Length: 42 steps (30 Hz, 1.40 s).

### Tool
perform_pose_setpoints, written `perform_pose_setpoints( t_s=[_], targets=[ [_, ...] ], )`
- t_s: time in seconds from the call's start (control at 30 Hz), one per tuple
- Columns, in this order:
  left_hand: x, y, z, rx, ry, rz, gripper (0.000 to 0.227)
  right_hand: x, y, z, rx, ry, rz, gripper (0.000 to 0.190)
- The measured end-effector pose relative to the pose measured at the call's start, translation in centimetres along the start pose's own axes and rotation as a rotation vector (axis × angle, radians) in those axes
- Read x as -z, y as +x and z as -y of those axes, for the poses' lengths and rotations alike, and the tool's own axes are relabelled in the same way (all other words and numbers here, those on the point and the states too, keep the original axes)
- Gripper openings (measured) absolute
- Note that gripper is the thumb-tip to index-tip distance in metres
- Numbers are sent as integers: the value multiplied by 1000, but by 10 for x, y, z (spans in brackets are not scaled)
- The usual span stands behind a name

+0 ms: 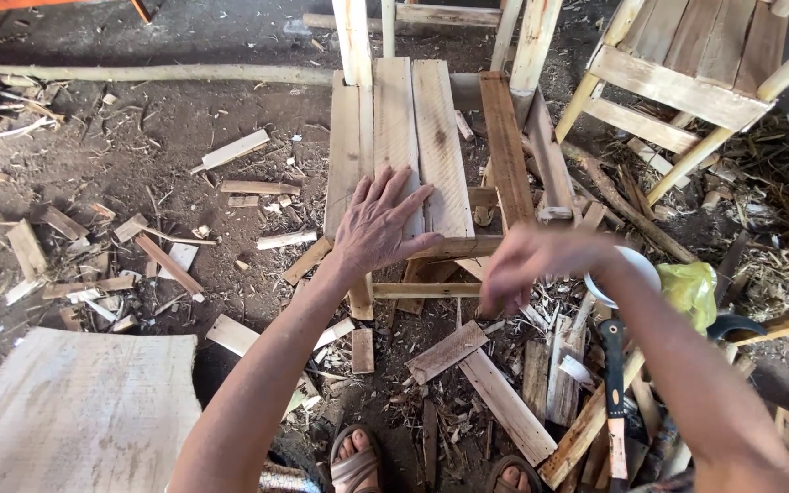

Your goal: The person sits on the ground assembling a wooden chair. They position wood slats across the chair seat frame, fit a darker wooden strip along the edge, and hammer nails into the slats with a hammer, pressing the boards to seat them in place.

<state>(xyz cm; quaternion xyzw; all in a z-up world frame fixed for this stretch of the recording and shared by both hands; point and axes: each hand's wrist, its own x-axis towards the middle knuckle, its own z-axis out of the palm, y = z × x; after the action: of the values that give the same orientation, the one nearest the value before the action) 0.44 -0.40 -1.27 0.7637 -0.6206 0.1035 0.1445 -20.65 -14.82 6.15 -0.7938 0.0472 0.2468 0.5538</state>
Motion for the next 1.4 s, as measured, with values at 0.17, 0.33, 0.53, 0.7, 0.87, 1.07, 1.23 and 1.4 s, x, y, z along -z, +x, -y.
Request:
perform_pose_setpoints(
  t_s=[0.17, 0.33, 0.53, 0.7, 0.87, 1.07, 1.23, 1.4],
  targets=[
    [8, 0, -4, 4, -10, 7, 78, -45, 108, -152, 43, -503, 11, 25],
    [13, 0, -6, -2, 1, 44, 81, -27, 146, -180, -286, -427, -430, 38],
    [11, 2, -2, -18, -2, 46, 81, 4, 235, -334, -475, -1783, -159, 22],
    [10, 0, -2, -36, -16, 4, 77, -16, 244, -313, -721, -477, -913, 46],
    [9, -2, 0, -46, -26, -25, 76, -31, 211, -254, -311, -589, -768, 23],
    [12, 0, -3, -36, -42, -18, 75, -62, 107, -136, -191, -593, 12, 18],
    [10, -1, -5, -61, 18, -15, 73, -28, 24, -17, -227, -180, -77, 32],
    [-1, 5, -3, -80, 148, -60, 73, 41, 36, -66, -222, -542, -1259, 41]
  ],
)
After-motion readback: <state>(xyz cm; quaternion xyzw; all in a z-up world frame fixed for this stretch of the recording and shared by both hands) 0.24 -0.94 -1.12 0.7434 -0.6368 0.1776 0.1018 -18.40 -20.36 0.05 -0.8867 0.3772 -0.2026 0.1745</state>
